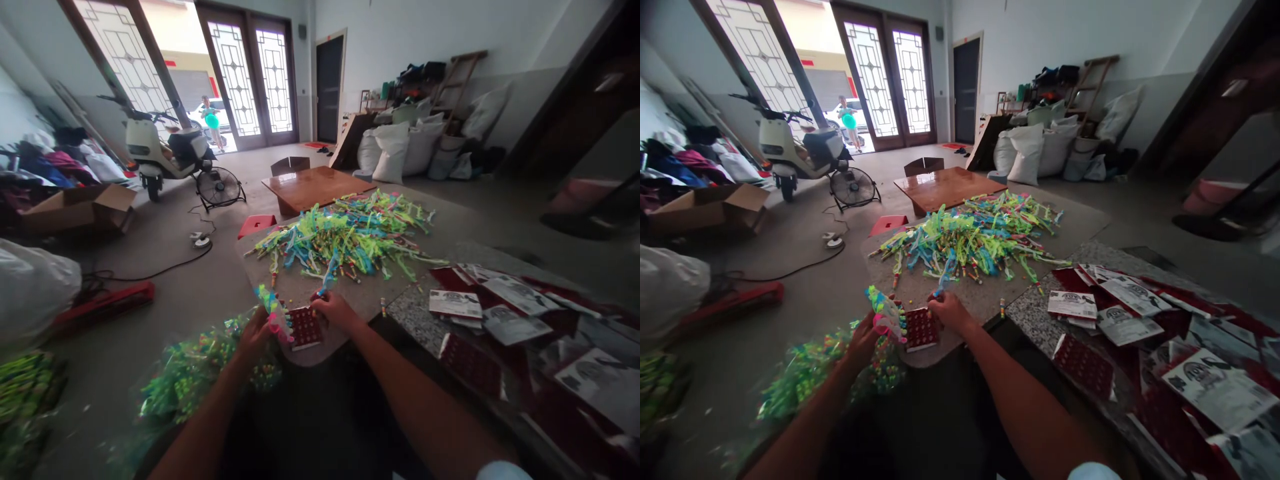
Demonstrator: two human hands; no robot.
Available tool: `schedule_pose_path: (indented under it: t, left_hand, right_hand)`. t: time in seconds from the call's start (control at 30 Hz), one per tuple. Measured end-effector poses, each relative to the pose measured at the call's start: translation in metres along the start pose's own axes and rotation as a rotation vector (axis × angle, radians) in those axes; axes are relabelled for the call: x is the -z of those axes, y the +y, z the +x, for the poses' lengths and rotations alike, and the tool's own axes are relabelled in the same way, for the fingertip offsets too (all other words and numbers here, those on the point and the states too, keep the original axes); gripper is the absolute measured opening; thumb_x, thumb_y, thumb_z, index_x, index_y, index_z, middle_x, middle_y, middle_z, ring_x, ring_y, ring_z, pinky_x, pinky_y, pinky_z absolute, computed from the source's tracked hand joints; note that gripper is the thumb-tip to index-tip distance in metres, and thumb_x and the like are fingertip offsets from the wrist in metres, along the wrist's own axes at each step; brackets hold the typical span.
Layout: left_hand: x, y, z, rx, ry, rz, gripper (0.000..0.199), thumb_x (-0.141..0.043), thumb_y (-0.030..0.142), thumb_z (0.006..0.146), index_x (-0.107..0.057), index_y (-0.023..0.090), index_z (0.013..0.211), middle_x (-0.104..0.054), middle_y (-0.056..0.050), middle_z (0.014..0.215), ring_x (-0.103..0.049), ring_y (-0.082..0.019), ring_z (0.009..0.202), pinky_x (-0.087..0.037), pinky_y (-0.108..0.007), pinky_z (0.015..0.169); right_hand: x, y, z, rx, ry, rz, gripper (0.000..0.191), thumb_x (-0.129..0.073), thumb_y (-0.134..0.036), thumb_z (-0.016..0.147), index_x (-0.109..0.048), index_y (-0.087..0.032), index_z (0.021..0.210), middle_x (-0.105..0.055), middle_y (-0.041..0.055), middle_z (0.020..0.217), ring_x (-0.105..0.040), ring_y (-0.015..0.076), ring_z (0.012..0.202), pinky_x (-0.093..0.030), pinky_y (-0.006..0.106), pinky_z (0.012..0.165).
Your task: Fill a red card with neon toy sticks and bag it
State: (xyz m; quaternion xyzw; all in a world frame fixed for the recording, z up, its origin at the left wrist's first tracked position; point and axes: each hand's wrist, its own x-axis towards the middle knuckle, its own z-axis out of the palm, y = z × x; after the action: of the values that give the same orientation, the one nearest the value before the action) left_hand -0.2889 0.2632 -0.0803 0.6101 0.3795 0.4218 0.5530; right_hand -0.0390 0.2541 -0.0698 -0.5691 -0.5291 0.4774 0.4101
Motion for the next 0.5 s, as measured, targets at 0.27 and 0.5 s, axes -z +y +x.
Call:
schedule_pose_path:
  t: [0.27,0.5]
  left_hand:
    - [0.001,-0.004,0.0,-0.022,-0.008,-0.005,0.076,-0.074,0.064,0.08,-0.063,0.02,0.142,-0.062,-0.015,0.149,-0.059,-0.038,0.134,-0.05,-0.046,0.11]
    - [-0.001,0.004,-0.001,-0.01,-0.01,-0.016,0.077,-0.076,0.067,0.077,-0.068,0.017,0.135,-0.068,-0.016,0.139,-0.067,-0.037,0.121,-0.056,-0.043,0.099]
  right_hand:
    - [-0.021,-0.008,0.017,0.067,-0.075,-0.263,0.019,-0.063,-0.026,0.089,-0.069,-0.018,0.073,-0.067,-0.0017,0.068,-0.058,0.0138,0.066,-0.036,0.022,0.058]
    - [-0.029,-0.007,0.022,0.12,-0.04,-0.466,0.025,-0.064,-0.027,0.095,-0.072,-0.016,0.073,-0.068,0.0016,0.07,-0.059,0.0143,0.068,-0.034,0.024,0.061]
